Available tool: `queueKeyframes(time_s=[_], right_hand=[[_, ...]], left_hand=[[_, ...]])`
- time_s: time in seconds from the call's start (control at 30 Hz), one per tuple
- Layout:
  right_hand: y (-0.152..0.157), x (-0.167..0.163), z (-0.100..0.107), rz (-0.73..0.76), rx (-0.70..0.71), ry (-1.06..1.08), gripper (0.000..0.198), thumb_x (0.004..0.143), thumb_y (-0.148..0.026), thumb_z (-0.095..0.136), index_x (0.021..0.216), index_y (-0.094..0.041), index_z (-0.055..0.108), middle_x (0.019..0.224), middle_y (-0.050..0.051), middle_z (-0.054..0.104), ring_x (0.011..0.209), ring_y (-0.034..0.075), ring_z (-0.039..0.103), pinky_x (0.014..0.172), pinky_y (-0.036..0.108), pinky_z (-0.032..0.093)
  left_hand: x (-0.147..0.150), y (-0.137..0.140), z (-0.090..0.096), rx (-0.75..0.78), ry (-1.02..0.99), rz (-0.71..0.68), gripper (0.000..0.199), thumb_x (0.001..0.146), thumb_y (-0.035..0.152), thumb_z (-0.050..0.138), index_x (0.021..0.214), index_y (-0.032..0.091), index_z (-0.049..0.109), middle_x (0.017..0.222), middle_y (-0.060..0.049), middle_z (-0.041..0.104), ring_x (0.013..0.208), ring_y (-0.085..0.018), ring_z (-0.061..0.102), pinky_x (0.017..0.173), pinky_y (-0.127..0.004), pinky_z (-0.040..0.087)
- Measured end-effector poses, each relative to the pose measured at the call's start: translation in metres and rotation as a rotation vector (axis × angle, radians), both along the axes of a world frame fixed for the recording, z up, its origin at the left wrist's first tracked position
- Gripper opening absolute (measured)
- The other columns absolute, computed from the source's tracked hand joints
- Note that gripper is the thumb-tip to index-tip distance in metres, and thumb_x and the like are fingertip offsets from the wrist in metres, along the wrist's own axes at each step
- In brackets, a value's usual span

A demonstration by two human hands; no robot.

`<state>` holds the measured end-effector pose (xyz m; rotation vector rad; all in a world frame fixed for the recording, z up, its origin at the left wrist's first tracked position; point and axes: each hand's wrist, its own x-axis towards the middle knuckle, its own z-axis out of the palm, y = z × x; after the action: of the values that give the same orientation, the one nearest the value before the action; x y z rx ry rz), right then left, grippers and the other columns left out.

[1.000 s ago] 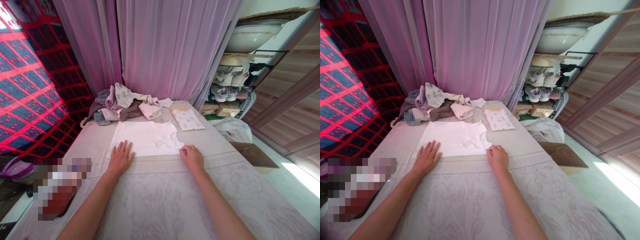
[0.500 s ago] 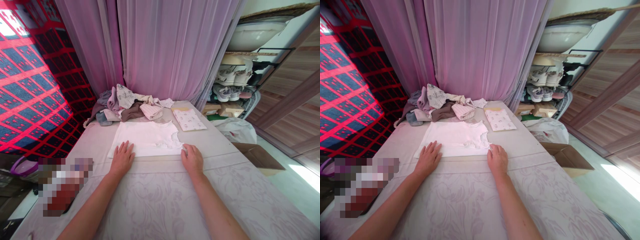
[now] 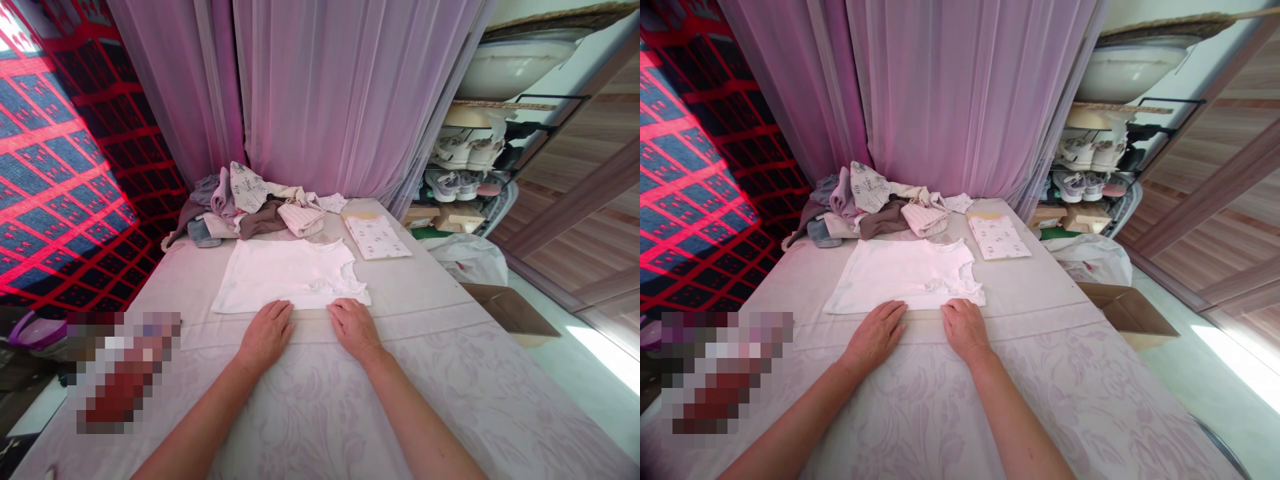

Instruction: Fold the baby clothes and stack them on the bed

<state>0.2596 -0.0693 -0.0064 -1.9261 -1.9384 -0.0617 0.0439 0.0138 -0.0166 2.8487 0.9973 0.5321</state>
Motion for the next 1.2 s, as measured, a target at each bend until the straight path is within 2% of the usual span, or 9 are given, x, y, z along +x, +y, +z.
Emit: queueKeyframes(time_s=[0.13,0.3,0.43,0.5,0.6,0.67,0.97,1.1,1.2], right_hand=[[0.002,-0.005,-0.001,0.006,0.016,-0.022,0.030,0.091,-0.024,0.046,0.115,-0.024,0.064,0.113,0.007,0.063,0.103,0.021,0.053,0.090,0.036,0.038],[0.001,0.006,-0.006,-0.072,0.003,0.005,0.028,0.091,-0.020,0.045,0.104,-0.022,0.069,0.102,0.007,0.065,0.096,0.021,0.054,0.087,0.033,0.042],[-0.002,0.011,-0.008,-0.121,0.023,-0.022,0.029,0.091,-0.020,0.044,0.104,-0.022,0.070,0.100,0.008,0.066,0.095,0.021,0.055,0.087,0.034,0.043],[-0.002,0.007,-0.008,-0.087,0.038,-0.025,0.031,0.091,-0.022,0.044,0.110,-0.022,0.068,0.108,0.008,0.065,0.101,0.022,0.054,0.091,0.036,0.043],[-0.001,-0.002,-0.009,0.048,0.033,-0.013,0.033,0.091,-0.024,0.044,0.117,-0.024,0.065,0.121,0.007,0.062,0.112,0.022,0.052,0.098,0.037,0.041],[0.000,-0.004,-0.010,0.085,0.019,0.003,0.031,0.091,-0.023,0.045,0.114,-0.023,0.066,0.120,0.007,0.063,0.112,0.021,0.052,0.098,0.037,0.041],[0.000,0.002,-0.019,0.057,0.092,0.027,0.030,0.090,-0.022,0.044,0.107,-0.021,0.069,0.113,0.009,0.065,0.105,0.023,0.055,0.094,0.040,0.045],[0.000,0.003,-0.021,0.055,0.115,0.031,0.030,0.090,-0.023,0.044,0.106,-0.022,0.070,0.111,0.008,0.066,0.104,0.022,0.056,0.093,0.039,0.046],[0.001,0.004,-0.023,0.054,0.135,0.034,0.030,0.090,-0.023,0.044,0.105,-0.023,0.070,0.110,0.008,0.067,0.103,0.022,0.057,0.092,0.039,0.046]], left_hand=[[-0.002,-0.002,-0.004,0.031,0.013,0.040,0.041,0.093,0.034,0.040,0.127,0.017,0.056,0.130,-0.010,0.058,0.122,-0.025,0.049,0.107,-0.044,0.038],[-0.009,-0.004,-0.004,0.026,0.039,0.150,0.046,0.092,0.035,0.040,0.131,0.015,0.053,0.136,-0.012,0.054,0.127,-0.029,0.046,0.109,-0.047,0.035],[-0.016,-0.007,-0.005,0.033,0.055,0.226,0.048,0.092,0.037,0.038,0.133,0.016,0.052,0.138,-0.012,0.053,0.130,-0.030,0.044,0.110,-0.049,0.032],[-0.017,-0.008,-0.006,0.045,0.070,0.263,0.048,0.091,0.037,0.039,0.133,0.016,0.052,0.142,-0.013,0.048,0.134,-0.032,0.038,0.111,-0.050,0.030],[-0.017,-0.008,-0.006,0.027,0.103,0.280,0.051,0.091,0.039,0.039,0.136,0.017,0.049,0.147,-0.011,0.043,0.137,-0.032,0.034,0.110,-0.049,0.031],[-0.018,-0.008,-0.006,0.004,0.127,0.285,0.053,0.092,0.041,0.037,0.139,0.017,0.045,0.147,-0.010,0.043,0.137,-0.030,0.035,0.110,-0.049,0.031],[-0.055,-0.003,-0.001,-0.017,0.201,0.419,0.060,0.093,0.048,0.033,0.140,0.012,0.042,0.148,-0.013,0.040,0.138,-0.030,0.033,0.111,-0.050,0.027],[-0.069,0.003,-0.001,0.008,0.179,0.459,0.054,0.092,0.047,0.037,0.136,0.017,0.047,0.147,-0.012,0.042,0.138,-0.030,0.034,0.112,-0.050,0.025],[-0.080,0.014,-0.001,0.054,0.120,0.553,0.049,0.092,0.042,0.040,0.130,0.015,0.052,0.145,-0.014,0.045,0.135,-0.031,0.037,0.110,-0.048,0.028]])
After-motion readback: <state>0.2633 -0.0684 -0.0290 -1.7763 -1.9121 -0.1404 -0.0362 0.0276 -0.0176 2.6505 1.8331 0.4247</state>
